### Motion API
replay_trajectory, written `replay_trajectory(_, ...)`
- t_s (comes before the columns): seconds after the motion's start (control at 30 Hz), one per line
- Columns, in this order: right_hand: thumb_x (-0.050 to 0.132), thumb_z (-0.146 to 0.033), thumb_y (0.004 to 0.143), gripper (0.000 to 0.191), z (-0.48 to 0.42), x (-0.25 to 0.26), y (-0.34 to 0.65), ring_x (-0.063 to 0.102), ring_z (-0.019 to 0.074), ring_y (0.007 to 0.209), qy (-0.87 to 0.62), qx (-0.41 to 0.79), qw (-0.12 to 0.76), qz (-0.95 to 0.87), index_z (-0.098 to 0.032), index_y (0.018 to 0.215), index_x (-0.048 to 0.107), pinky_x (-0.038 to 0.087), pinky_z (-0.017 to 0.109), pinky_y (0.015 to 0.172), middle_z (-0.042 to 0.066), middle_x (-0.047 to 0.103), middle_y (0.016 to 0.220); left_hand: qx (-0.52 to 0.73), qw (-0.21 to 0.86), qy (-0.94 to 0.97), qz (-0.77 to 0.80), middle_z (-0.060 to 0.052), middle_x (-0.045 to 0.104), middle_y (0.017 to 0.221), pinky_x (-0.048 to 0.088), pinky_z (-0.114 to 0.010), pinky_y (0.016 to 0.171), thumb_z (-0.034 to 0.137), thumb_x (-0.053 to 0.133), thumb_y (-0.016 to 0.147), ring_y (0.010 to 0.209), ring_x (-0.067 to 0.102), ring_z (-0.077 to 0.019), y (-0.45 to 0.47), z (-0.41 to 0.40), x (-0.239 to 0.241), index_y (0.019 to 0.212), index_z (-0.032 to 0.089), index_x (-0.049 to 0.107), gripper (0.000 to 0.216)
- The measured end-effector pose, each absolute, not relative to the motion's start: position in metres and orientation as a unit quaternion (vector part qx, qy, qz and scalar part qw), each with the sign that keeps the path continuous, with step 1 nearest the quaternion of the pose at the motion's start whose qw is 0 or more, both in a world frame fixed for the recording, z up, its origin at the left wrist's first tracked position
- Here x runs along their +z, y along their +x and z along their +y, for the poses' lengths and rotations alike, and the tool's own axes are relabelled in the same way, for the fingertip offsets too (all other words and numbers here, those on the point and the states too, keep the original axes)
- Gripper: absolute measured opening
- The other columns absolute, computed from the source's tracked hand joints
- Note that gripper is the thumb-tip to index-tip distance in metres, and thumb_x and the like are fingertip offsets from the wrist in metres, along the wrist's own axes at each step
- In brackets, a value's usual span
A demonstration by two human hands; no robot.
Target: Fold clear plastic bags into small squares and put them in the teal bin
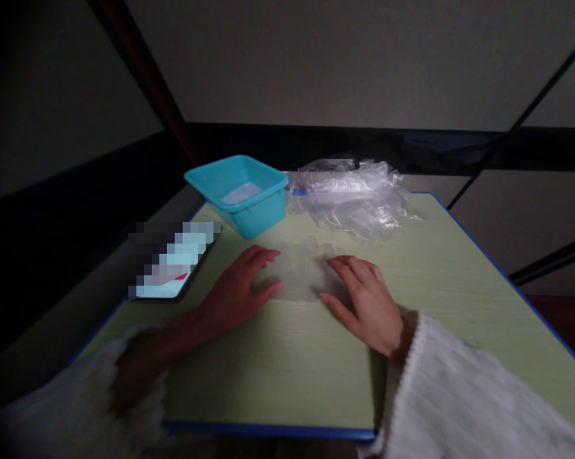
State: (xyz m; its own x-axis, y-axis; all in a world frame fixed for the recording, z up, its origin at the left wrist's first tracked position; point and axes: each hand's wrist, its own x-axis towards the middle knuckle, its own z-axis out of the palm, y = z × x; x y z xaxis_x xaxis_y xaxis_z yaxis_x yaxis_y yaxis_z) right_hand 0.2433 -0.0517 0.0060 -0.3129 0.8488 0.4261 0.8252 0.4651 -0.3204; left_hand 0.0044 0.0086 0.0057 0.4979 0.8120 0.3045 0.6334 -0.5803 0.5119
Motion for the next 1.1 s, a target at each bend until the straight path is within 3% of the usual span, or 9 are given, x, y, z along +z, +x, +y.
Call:
replay_trajectory(0.13, 0.045, -0.050, 0.090, 0.067, -0.051, -0.002, 0.229, 0.033, 0.0309, 0.134, -0.484, 0.015, 0.196, -0.853, -0.013, 0.142, 0.031, 0.023, 0.054, 0.110, 0.019, 0.037, 0.145, 0.208, 0.178, 0.913, 0.303, -0.018, 0.039, 0.143, 0.028, -0.042, 0.110, 0.038, 0.051, 0.086, 0.133, 0.035, -0.0285, 0.015, -0.002, -0.002, 0.134, 0.008, 0.041, 0.058)
replay_trajectory(0.23, 0.043, -0.055, 0.089, 0.074, -0.049, -0.011, 0.226, 0.027, 0.0306, 0.137, -0.477, 0.019, 0.176, -0.861, -0.010, 0.145, 0.025, 0.024, 0.053, 0.110, 0.021, 0.030, 0.148, 0.175, 0.162, 0.933, 0.270, -0.021, 0.031, 0.147, 0.022, -0.042, 0.114, 0.040, 0.047, 0.088, 0.138, 0.026, -0.0282, 0.017, -0.002, -0.009, 0.138, 0.004, 0.034, 0.063)
replay_trajectory(0.73, 0.029, -0.067, 0.087, 0.086, -0.051, -0.019, 0.225, 0.025, 0.0314, 0.137, -0.522, -0.049, 0.113, -0.844, 0.001, 0.139, 0.034, 0.024, 0.049, 0.111, 0.023, 0.030, 0.146, 0.085, 0.057, 0.955, 0.278, -0.016, 0.022, 0.152, 0.016, -0.046, 0.114, 0.050, 0.037, 0.092, 0.142, 0.015, -0.0282, 0.015, 0.002, -0.011, 0.143, 0.013, 0.029, 0.063)
replay_trajectory(0.97, 0.026, -0.069, 0.086, 0.087, -0.050, -0.019, 0.224, 0.024, 0.0313, 0.137, -0.532, -0.036, 0.104, -0.840, -0.001, 0.140, 0.034, 0.022, 0.048, 0.111, 0.022, 0.029, 0.147, 0.082, 0.055, 0.954, 0.282, -0.015, 0.021, 0.152, 0.017, -0.046, 0.114, 0.051, 0.037, 0.092, 0.141, 0.015, -0.0285, 0.016, 0.002, -0.012, 0.143, 0.015, 0.030, 0.063)
replay_trajectory(1.1, 0.016, -0.067, 0.089, 0.083, -0.044, -0.016, 0.231, 0.028, 0.0290, 0.137, -0.550, -0.024, 0.127, -0.825, -0.004, 0.140, 0.035, 0.025, 0.048, 0.110, 0.021, 0.032, 0.147, 0.100, 0.057, 0.945, 0.307, -0.013, 0.021, 0.152, 0.016, -0.045, 0.114, 0.047, 0.039, 0.092, 0.142, 0.013, -0.0264, 0.013, 0.006, -0.010, 0.142, 0.014, 0.031, 0.061)
